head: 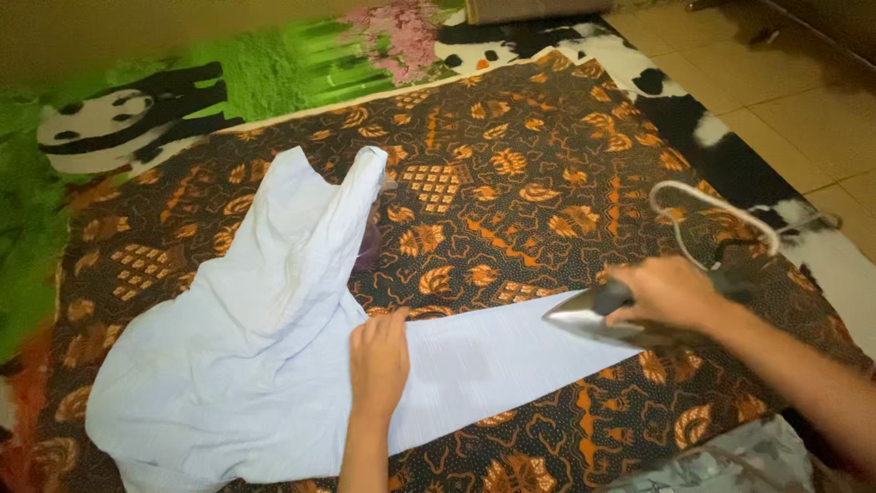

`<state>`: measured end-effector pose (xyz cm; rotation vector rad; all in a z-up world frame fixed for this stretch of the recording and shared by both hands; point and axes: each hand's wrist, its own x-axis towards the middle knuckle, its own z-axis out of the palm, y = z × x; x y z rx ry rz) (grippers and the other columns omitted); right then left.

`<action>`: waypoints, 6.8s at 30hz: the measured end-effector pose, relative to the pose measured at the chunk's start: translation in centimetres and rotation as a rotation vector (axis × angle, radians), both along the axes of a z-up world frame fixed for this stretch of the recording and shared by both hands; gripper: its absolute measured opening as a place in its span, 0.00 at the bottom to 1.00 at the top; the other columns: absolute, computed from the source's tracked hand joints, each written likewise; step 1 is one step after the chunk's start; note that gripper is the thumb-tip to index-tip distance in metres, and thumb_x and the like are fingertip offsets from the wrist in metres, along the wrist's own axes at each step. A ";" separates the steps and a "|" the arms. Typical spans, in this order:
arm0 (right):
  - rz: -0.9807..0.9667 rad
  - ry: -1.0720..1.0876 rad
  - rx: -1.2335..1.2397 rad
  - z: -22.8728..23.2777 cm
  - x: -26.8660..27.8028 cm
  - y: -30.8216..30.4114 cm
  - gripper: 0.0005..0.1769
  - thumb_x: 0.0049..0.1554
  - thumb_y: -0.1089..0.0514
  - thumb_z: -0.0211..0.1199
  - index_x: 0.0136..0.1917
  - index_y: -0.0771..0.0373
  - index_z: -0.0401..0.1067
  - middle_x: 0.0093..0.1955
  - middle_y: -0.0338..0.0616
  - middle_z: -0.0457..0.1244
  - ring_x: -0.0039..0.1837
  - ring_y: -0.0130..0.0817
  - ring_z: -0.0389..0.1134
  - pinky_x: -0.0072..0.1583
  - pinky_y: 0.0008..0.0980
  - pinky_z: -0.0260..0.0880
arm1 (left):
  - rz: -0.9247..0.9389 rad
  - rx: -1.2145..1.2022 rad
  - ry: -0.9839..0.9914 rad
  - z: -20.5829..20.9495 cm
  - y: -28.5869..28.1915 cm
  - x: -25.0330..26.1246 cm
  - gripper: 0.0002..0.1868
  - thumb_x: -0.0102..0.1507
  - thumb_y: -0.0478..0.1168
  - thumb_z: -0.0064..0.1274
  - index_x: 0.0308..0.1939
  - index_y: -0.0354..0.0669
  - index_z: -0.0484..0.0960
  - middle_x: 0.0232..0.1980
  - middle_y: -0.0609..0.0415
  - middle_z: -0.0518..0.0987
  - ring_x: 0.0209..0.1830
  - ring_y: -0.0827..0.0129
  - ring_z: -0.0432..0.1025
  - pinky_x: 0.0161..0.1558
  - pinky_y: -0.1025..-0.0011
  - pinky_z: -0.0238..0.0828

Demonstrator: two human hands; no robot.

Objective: The person irons a blue shirt on a bed, using a spray bottle to mist the fabric and an iron to press the sleeves and the torso.

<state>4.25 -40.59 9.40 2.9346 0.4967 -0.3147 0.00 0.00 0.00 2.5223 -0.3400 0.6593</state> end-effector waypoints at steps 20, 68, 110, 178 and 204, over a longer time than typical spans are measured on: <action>0.269 -0.111 0.234 -1.6 0.2 24.1 0.32 0.42 0.35 0.76 0.47 0.61 0.72 0.31 0.49 0.69 0.36 0.48 0.73 0.38 0.45 0.71 | 0.386 0.062 -0.095 1.7 6.6 -5.3 0.12 0.64 0.38 0.54 0.51 0.42 0.82 0.56 0.50 0.76 0.63 0.55 0.67 0.62 0.53 0.59; 0.761 0.035 0.160 -0.8 1.8 32.0 0.36 0.42 0.25 0.71 0.47 0.58 0.78 0.32 0.47 0.71 0.33 0.44 0.73 0.36 0.41 0.71 | 0.499 -0.238 -0.409 -5.3 15.4 -12.9 0.13 0.59 0.24 0.45 0.43 0.39 0.81 0.54 0.50 0.76 0.63 0.57 0.64 0.66 0.59 0.63; 0.459 0.055 0.247 -2.4 -11.2 25.7 0.29 0.47 0.33 0.72 0.51 0.56 0.77 0.30 0.45 0.68 0.31 0.42 0.71 0.35 0.41 0.72 | 0.405 -0.337 -0.445 -2.5 9.9 -11.4 0.10 0.69 0.33 0.43 0.53 0.32 0.74 0.55 0.43 0.75 0.59 0.51 0.67 0.64 0.57 0.65; -0.346 -0.075 0.053 -0.5 1.1 -4.4 0.38 0.43 0.23 0.68 0.48 0.58 0.76 0.31 0.43 0.68 0.33 0.36 0.71 0.38 0.39 0.73 | 0.242 0.261 0.352 -3.4 -4.3 -7.1 0.38 0.69 0.55 0.31 0.76 0.34 0.49 0.81 0.43 0.48 0.81 0.53 0.40 0.75 0.51 0.34; 0.456 -0.202 0.303 -2.5 3.7 10.9 0.37 0.36 0.30 0.75 0.51 0.57 0.77 0.29 0.45 0.68 0.34 0.45 0.71 0.35 0.45 0.69 | 0.326 0.051 0.271 -5.3 -4.2 -7.1 0.38 0.68 0.48 0.34 0.77 0.27 0.46 0.80 0.35 0.51 0.81 0.48 0.45 0.75 0.50 0.39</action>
